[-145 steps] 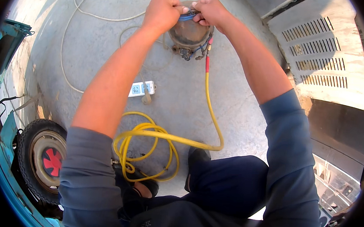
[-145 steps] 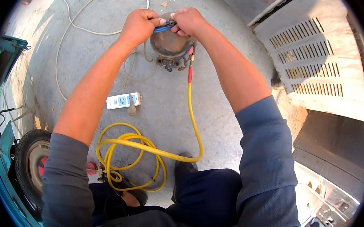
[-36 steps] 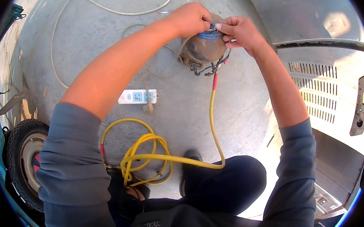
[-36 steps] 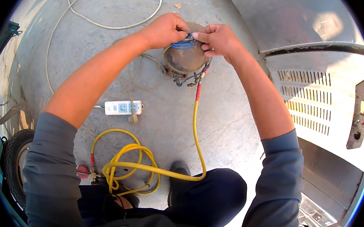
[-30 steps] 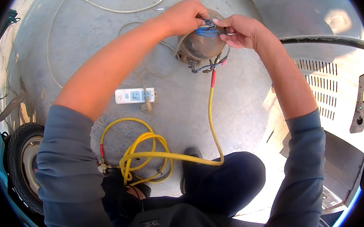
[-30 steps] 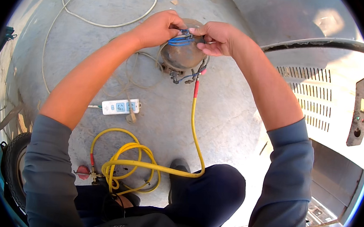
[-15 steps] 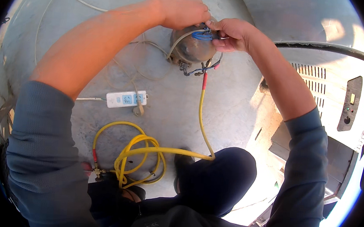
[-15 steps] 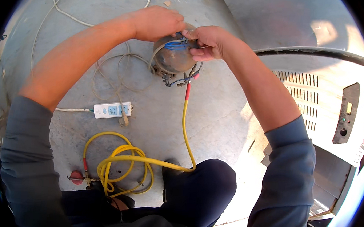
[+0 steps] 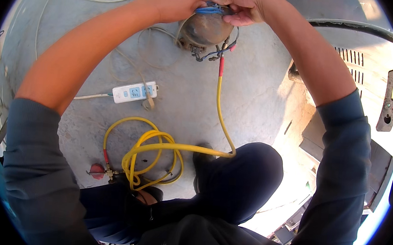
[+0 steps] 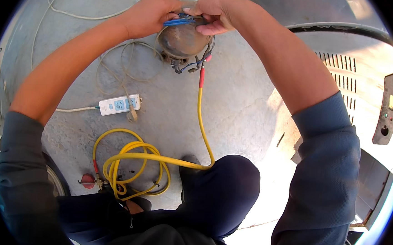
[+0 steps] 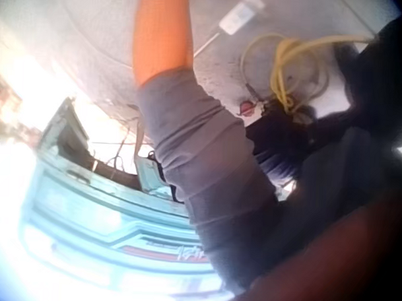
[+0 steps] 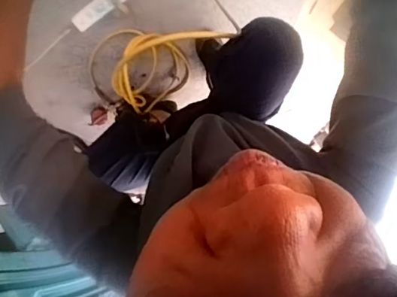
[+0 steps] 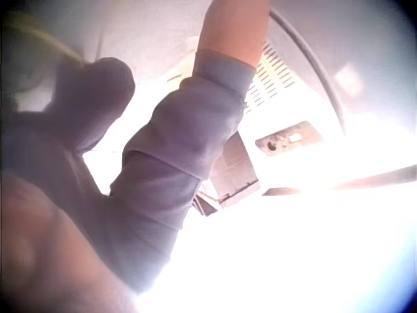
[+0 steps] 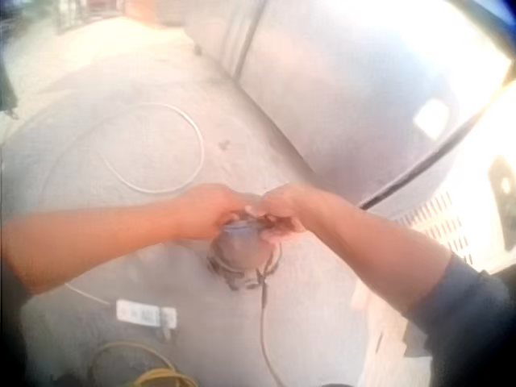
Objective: The person walks to a teal three-wheeled vehicle, sits on the ground, and connects a yellow hose to a small air compressor. They then use pliers to adjust wires on the compressor and plug it into a power strip.
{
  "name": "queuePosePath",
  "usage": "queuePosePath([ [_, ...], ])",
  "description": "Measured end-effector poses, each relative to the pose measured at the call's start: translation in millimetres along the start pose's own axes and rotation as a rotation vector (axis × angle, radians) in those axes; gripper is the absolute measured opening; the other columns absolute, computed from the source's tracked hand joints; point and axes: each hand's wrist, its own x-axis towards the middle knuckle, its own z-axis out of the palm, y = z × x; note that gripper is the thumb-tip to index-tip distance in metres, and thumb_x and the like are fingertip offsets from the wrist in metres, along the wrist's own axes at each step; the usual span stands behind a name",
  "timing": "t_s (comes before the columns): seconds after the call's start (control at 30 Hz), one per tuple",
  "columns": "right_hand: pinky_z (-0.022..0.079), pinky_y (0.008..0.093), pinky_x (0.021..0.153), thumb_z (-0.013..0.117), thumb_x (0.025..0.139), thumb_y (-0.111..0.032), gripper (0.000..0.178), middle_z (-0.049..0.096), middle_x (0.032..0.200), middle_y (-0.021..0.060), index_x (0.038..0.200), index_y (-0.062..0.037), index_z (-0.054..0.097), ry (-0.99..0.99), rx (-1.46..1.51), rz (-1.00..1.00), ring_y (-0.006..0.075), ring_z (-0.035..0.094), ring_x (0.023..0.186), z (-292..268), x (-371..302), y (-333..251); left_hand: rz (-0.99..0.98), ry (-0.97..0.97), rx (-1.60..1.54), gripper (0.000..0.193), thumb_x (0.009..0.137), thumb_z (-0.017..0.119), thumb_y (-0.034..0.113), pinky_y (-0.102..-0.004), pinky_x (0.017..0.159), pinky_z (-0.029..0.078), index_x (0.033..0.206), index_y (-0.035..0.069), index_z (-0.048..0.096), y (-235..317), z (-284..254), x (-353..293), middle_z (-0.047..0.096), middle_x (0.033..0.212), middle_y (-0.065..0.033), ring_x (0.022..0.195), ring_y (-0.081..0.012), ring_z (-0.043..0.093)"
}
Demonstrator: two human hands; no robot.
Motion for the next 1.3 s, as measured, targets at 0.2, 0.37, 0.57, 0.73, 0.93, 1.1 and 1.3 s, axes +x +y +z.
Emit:
queuePosePath([
  [0.2, 0.064, 0.03, 0.065, 0.079, 0.09, -0.045, 0.039, 0.061, 0.092, 0.0009, 0.101, -0.01, 0.067, 0.026, -0.031, -0.05, 0.0133, 0.066, 0.073, 3.7, -7.2, -2.5, -0.004, 0.122, 0.072, 0.01, 0.091, 0.066, 0.013, -0.0495, 0.082, 0.05, 0.094, 0.004, 0.064, -8.7, 15.8, -10.6, 0.065, 0.093, -0.0178, 0.096, -0.0414, 0.061],
  [0.37, 0.064, 0.037, 0.07, 0.072, 0.094, -0.049, 0.045, 0.059, 0.095, 0.0018, 0.109, -0.0074, 0.067, 0.134, -0.018, -0.168, 0.0124, 0.063, 0.073, 14.1, -31.8, 15.7, -0.051, 0.193, 0.048, 0.009, 0.09, 0.067, 0.012, -0.0482, 0.082, 0.05, 0.09, 0.004, 0.062, 0.7, 24.9, -11.8, 0.065, 0.093, -0.0147, 0.097, -0.0389, 0.061],
  [0.57, 0.06, 0.0386, 0.057, 0.069, 0.094, -0.044, 0.042, 0.063, 0.083, 0.0084, 0.088, -0.0026, 0.069, 0.349, -0.336, -0.351, 0.0184, 0.061, 0.065, 37.6, -49.3, 4.0, -0.066, 0.415, 0.016, 0.003, 0.09, 0.065, 0.008, -0.0465, 0.083, 0.051, 0.093, 0.007, 0.065, 3.7, 40.0, -22.9, 0.066, 0.094, -0.0116, 0.098, -0.0363, 0.061],
  [0.73, 0.052, 0.0371, 0.049, 0.07, 0.089, -0.03, 0.036, 0.059, 0.064, 0.009, 0.072, 0.0006, 0.064, 0.367, -0.718, -0.349, 0.0238, 0.056, 0.051, 36.3, -58.0, -24.9, -0.22, 0.449, -0.036, 0.01, 0.091, 0.062, 0.007, -0.0462, 0.085, 0.051, 0.097, 0.008, 0.069, 5.7, 50.7, -25.6, 0.066, 0.096, -0.0101, 0.101, -0.0353, 0.06],
  [0.93, 0.051, 0.0402, 0.051, 0.069, 0.083, -0.026, 0.029, 0.067, 0.066, 0.0157, 0.077, 0.0032, 0.07, 0.464, -0.788, -0.394, 0.0268, 0.066, 0.058, 39.6, -30.6, -20.1, -0.293, 0.502, -0.097, 0.011, 0.092, 0.061, 0.008, -0.046, 0.086, 0.05, 0.098, 0.009, 0.07, 10.7, 55.8, -31.9, 0.064, 0.097, -0.0101, 0.103, -0.0337, 0.06],
  [1.1, 0.054, 0.0402, 0.059, 0.071, 0.079, -0.026, 0.03, 0.07, 0.071, 0.0212, 0.077, 0.0043, 0.073, 0.532, -0.675, -0.456, 0.0324, 0.071, 0.064, 47.5, -33.5, -9.5, -0.367, 0.502, -0.097, 0.012, 0.093, 0.06, 0.008, -0.0458, 0.085, 0.05, 0.099, 0.01, 0.069, 21.8, 53.6, -34.0, 0.063, 0.098, -0.0092, 0.104, -0.0332, 0.059],
  [1.3, 0.059, 0.0439, 0.084, 0.078, 0.077, -0.028, 0.036, 0.074, 0.102, 0.0264, 0.095, 0.0036, 0.075, 0.766, -0.622, -0.53, 0.0399, 0.073, 0.099, 58.3, -48.9, 3.2, -0.32, 0.457, -0.117, 0.02, 0.092, 0.062, 0.004, -0.0446, 0.086, 0.049, 0.108, 0.011, 0.071, 25.1, 44.3, -32.5, 0.06, 0.098, -0.0116, 0.102, -0.0334, 0.059],
])
